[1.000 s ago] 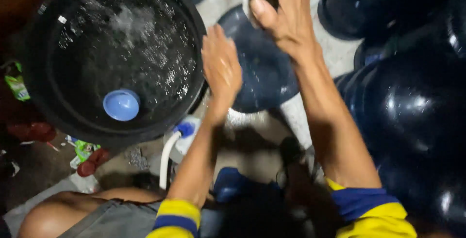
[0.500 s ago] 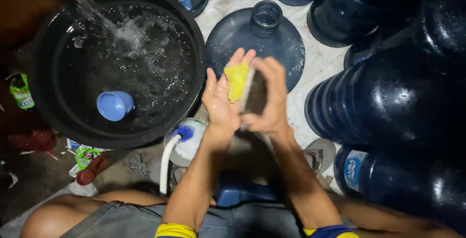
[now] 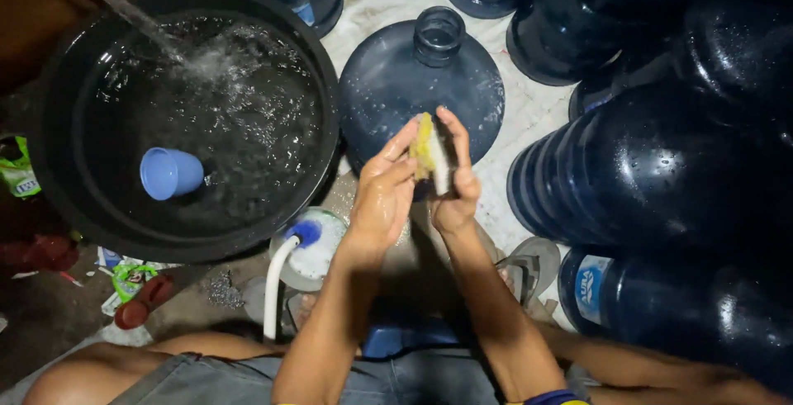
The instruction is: The person scrubs the exterior of a large blue water jug using a metal scouring pad and a yellow sponge. They rotate the jug to clean different sides and rinse the scrubbing tools in a nearby basin filled with water.
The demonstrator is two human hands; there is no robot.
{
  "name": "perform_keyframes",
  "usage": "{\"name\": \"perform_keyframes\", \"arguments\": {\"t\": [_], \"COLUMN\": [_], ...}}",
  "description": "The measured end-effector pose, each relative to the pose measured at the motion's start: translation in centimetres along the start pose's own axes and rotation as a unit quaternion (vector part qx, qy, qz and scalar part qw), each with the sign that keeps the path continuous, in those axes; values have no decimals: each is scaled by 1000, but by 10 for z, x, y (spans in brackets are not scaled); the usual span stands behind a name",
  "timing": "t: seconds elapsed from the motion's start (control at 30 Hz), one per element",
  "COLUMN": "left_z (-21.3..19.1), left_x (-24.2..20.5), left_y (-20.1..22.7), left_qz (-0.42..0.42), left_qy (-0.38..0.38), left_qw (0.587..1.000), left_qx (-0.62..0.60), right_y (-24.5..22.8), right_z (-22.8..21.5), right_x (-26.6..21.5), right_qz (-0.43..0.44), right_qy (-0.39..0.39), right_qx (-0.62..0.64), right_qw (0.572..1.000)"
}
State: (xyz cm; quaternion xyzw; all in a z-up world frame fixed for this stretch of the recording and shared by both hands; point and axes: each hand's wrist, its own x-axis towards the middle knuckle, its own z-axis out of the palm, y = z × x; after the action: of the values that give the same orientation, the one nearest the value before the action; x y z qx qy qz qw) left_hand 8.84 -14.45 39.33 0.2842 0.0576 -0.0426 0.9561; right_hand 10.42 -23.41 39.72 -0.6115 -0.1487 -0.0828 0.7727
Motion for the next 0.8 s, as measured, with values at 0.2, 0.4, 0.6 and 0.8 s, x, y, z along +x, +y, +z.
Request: {"name": "perform_keyframes", "arguments": {"t": [0.2,0.4,0.6,0.8], "left_z": [4,27,25,20], "left_x": [3,8,35,63], "left_y": [12,14,1,-2], "left_qz": [-1,31,-5,123], "left_qy": [86,87,-36,-91], "left_qw": [996,978,899,736], "left_qx": [35,185,437,660], "right_y": [6,-15,-8,21], "right_z": [-6,-23,-49,-54], "right_x": [1,6,8,7], "right_qz": [-16,-69,-121,-121], "right_qy": [45,12,-16,76], "right_qx": [156,-94,-274,-394], "right_qw": [987,993,954,908]}}
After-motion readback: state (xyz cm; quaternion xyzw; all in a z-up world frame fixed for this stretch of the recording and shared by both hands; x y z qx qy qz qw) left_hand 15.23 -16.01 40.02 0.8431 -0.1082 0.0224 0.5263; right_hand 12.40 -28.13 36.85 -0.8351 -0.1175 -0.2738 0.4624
